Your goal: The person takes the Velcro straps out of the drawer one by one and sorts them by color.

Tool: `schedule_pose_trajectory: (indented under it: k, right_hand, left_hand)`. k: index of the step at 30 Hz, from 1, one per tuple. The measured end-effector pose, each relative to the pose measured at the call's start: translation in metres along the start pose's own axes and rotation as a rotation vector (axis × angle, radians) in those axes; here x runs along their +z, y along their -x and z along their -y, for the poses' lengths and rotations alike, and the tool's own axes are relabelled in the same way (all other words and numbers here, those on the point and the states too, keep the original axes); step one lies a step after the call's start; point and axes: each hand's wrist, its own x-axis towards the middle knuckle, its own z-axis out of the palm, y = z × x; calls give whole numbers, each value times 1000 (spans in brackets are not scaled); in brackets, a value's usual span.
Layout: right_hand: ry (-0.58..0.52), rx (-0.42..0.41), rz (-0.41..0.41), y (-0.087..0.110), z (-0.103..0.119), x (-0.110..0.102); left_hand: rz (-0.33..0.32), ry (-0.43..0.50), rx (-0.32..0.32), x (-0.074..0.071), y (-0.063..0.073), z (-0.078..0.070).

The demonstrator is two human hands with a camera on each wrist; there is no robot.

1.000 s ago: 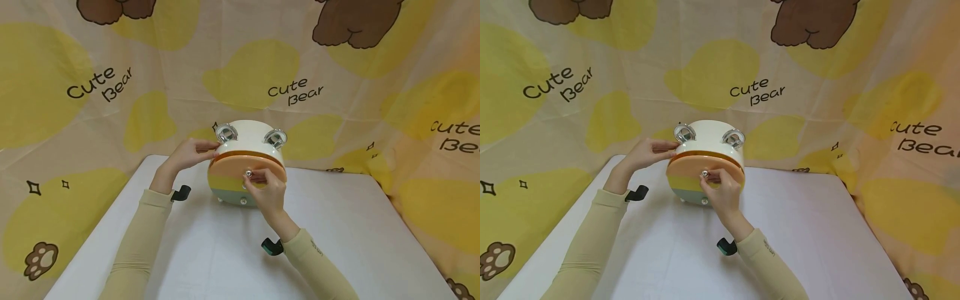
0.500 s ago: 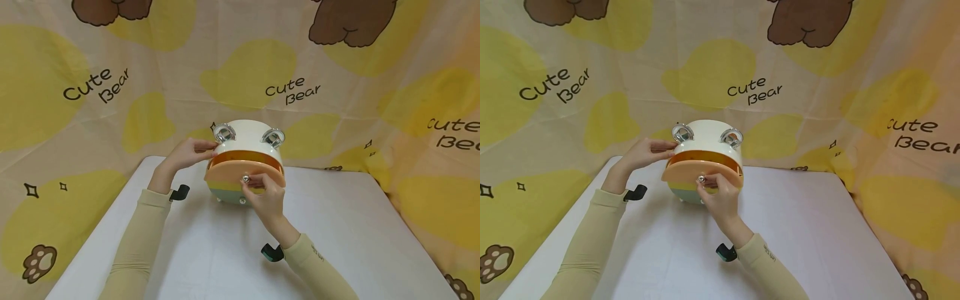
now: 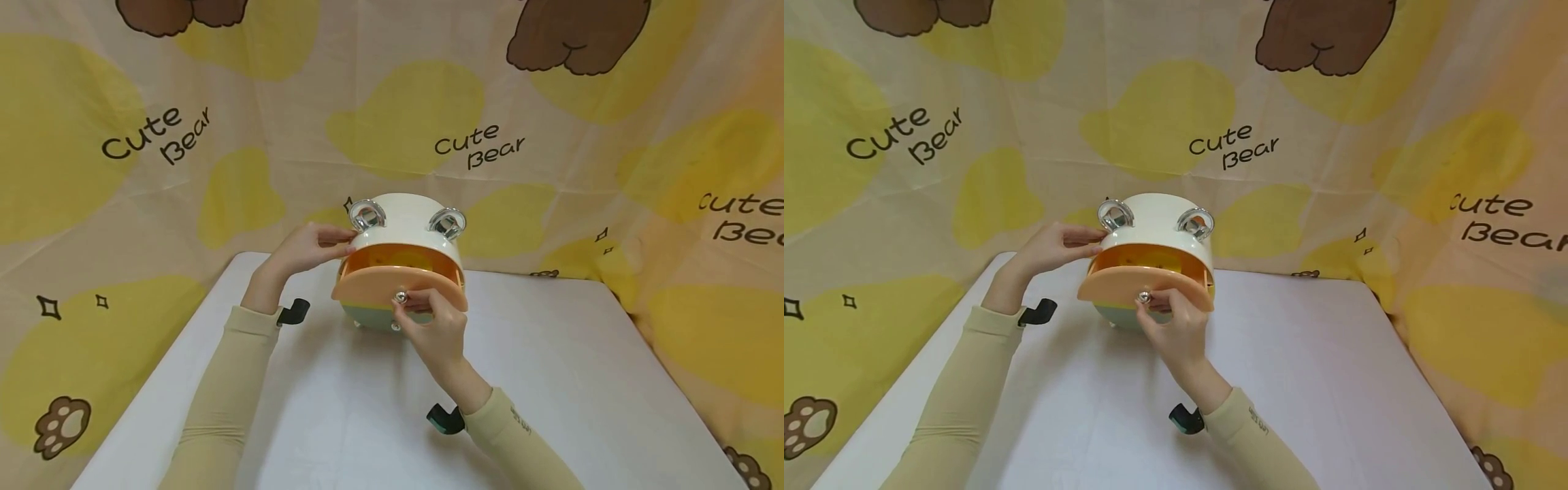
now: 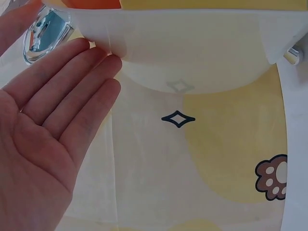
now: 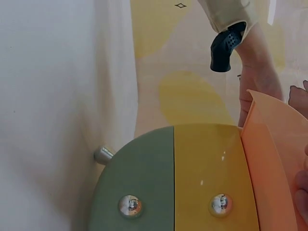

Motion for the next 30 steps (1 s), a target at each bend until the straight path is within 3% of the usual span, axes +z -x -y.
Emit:
schedule_pose_trajectory:
  k: [30]
  right_hand:
    - [5,-96,-22,13,17,-16]
  left_hand:
    - [-13,7,12,0,-3,4]
